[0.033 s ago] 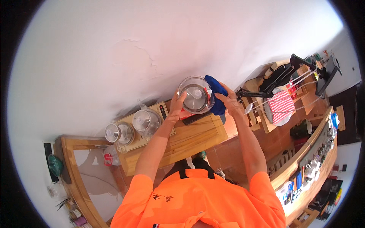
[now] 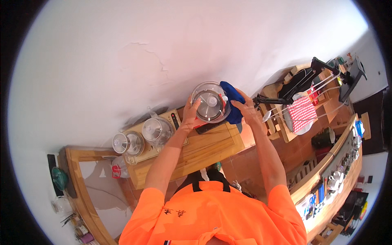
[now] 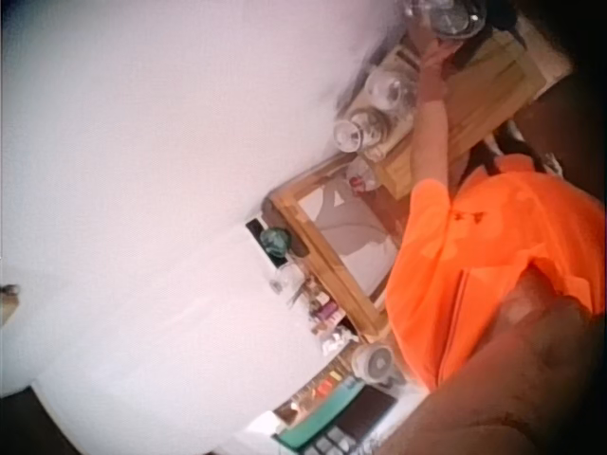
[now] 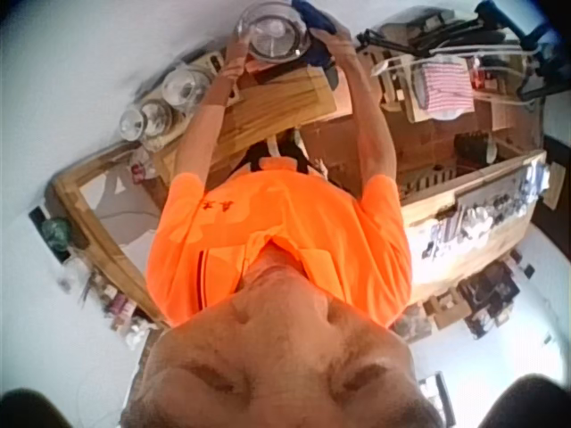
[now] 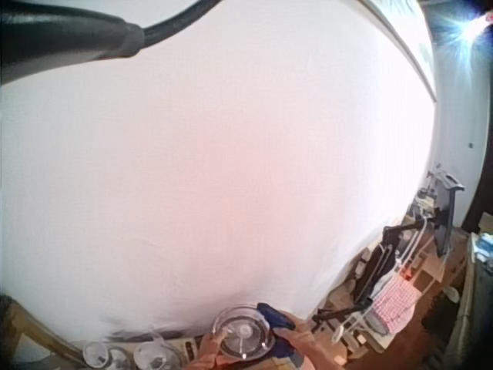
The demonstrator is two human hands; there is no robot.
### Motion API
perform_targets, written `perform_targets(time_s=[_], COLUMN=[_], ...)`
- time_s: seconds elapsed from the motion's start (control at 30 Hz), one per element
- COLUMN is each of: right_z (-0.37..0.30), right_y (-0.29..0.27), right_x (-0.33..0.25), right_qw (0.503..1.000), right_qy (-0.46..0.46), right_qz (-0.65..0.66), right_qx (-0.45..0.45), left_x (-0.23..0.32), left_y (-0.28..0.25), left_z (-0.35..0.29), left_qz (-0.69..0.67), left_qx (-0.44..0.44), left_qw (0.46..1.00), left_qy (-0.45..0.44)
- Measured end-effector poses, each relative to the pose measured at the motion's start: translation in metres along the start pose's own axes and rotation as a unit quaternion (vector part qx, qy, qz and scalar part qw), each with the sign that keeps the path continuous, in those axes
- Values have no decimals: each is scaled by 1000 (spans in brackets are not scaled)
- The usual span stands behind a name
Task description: The person wipes a wooden cabinet and a countertop with a blue cloth. They move glass jars and a green bowl to clean underneath them, then wipe the inside of a cabinet door. The person also wipes a metal coffee press and places chopsticks into a glass.
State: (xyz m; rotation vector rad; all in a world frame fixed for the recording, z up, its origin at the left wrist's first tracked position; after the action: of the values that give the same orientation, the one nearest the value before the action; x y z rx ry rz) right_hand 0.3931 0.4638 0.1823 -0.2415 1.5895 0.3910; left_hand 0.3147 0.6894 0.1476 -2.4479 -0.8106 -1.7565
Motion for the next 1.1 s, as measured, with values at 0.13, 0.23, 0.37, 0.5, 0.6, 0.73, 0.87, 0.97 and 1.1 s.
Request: perform_targets(time_s=[0.13, 0.23, 0.37, 0.5, 0.6, 0.73, 0.87, 0.97, 1.1], right_z=[-12, -22, -37, -52, -58, -43, -25, -23, -19], right_y=[2, 3, 22, 29, 42, 66, 114, 133, 113], right_x=[-10, -27, -51, -46, -56, -80, -89, -91, -88], right_qw=[999, 998, 999, 991, 877, 789, 691, 677, 707], right_qy=[-14, -23, -34, -94, -257, -325, -369, -393, -344], right_qz=[30, 48, 38, -94, -397, -496, -521, -485, -513], right_qx=[27, 35, 4, -33, -77, -161, -339, -390, -343], left_x=[1, 17, 10, 13, 29, 39, -14, -8, -5], left_y=[1, 4, -15, -29, -27, -16, -41, -38, -49], left_z=[-10, -31, -29, -41, -63, -90, -68, -82, -80], left_qz=[-74, -81, -127, -135, -73, -95, -120, -155, -216], left_qx=[-84, -178, -132, -105, -132, -185, -182, -143, -173], left_qw=[994, 969, 981, 985, 988, 977, 969, 969, 954], left_qy=[9, 149, 62, -7, 7, -38, -118, -131, -113])
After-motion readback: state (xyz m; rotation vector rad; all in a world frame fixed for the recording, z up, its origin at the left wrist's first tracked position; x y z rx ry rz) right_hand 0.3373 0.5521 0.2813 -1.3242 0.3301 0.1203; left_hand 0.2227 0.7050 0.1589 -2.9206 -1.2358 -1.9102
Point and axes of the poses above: each hand's wrist, its own z-axis towards the middle knuckle, its own y-axis out of the palm, x = y × z, the point moved 3 cm from there along z, towards the middle knuckle, and after that the axes turned 7 degrees about -y, right-handed, at the moved point
